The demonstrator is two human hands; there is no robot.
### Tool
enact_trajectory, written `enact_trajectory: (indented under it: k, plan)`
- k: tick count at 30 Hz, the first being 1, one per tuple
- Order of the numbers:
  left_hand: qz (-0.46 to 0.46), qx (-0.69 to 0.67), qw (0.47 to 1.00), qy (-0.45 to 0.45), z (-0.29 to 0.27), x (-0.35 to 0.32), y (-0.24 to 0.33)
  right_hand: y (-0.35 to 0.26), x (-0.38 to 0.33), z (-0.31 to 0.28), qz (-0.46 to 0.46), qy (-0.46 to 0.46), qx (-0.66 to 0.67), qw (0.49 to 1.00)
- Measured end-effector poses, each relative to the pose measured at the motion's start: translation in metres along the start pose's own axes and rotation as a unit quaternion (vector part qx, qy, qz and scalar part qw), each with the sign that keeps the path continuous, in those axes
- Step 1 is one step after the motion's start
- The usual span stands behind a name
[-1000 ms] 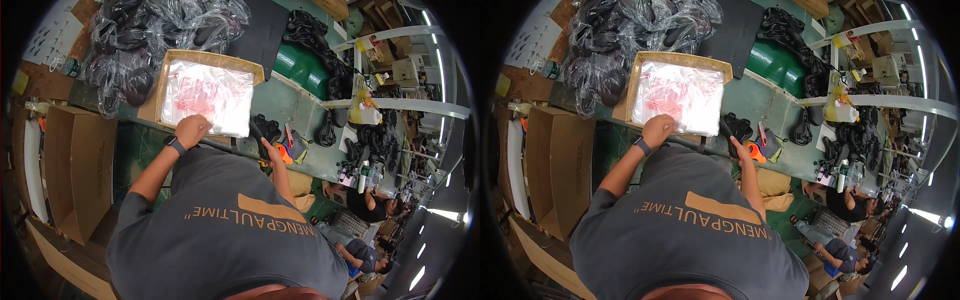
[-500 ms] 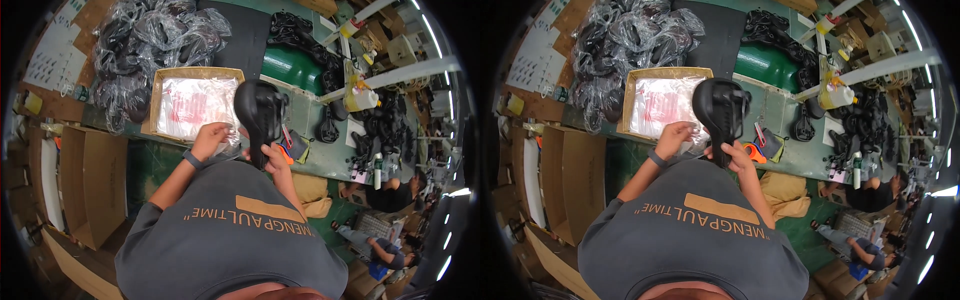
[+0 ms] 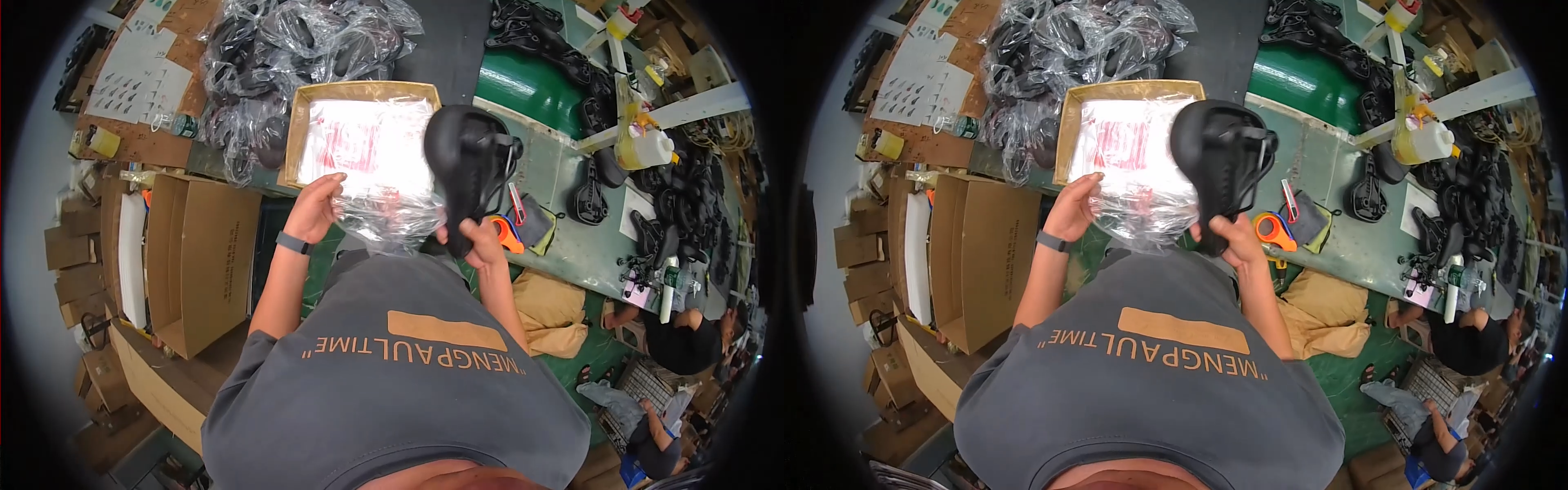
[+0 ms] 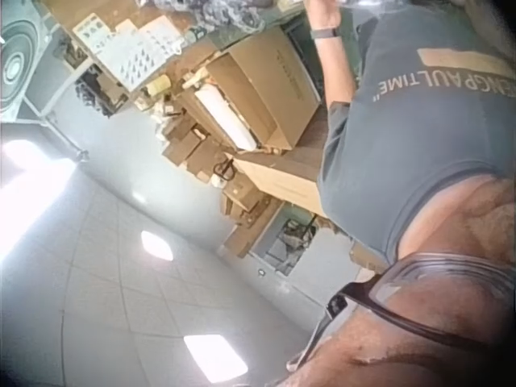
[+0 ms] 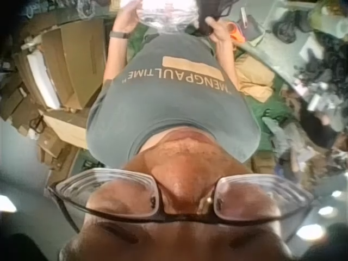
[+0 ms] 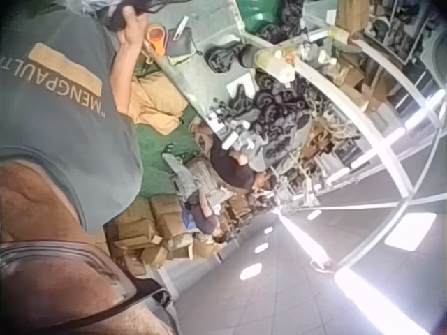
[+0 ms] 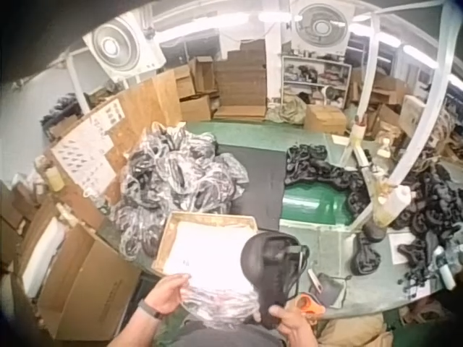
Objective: Assemble a cardboard box and pack bicycle seats into individual plastic bags.
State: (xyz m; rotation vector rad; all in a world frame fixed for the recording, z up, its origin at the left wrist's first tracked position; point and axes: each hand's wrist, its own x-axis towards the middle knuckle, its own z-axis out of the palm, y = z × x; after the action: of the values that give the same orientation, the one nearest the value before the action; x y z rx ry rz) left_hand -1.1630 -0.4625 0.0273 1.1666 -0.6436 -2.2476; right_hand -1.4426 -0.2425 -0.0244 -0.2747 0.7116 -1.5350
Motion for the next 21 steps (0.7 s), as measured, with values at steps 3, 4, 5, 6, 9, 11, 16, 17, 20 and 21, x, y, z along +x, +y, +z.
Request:
enact_trajectory:
  k: [3,4,5,6,9,11,16,17,20,21]
  plan:
    - [0.029,0.099,0.995,0.005,0.003,0.023,0.009,0.012,0.009,0.038,-0.101,0.053,-0.334,0.936]
    - [0.119,0.184,0.975,0.026,0.023,0.024,0.015,0.009,0.015,0.058,-0.121,0.094,-0.517,0.842]
    - [0.207,0.267,0.94,0.049,0.042,0.024,0.023,0.01,0.023,0.072,-0.137,0.133,-0.675,0.713]
    - [0.276,0.308,0.911,-0.005,0.062,0.017,0.027,0.019,0.033,0.065,-0.158,0.107,-0.733,0.653]
    - [0.394,0.452,0.749,-0.281,0.071,-0.014,0.044,0.049,0.075,0.079,-0.075,0.212,-0.639,0.735]
    - [0.244,0.417,0.784,-0.389,0.054,-0.028,0.055,0.066,0.111,0.064,-0.129,0.194,-0.5,0.834]
    - [0.253,0.196,0.946,-0.058,-0.031,0.046,0.079,0.057,0.169,0.162,-0.029,0.118,-0.349,0.929]
    - [0.243,0.2,0.946,-0.078,-0.035,0.055,0.088,0.055,0.177,0.179,-0.099,0.04,-0.419,0.902]
    - [0.181,0.077,0.979,-0.052,-0.058,0.103,0.12,0.037,0.199,0.215,-0.197,-0.118,-0.629,0.743]
    - [0.183,-0.011,0.983,0.023,-0.075,0.127,0.139,0.03,0.205,0.226,-0.187,-0.114,-0.626,0.748]
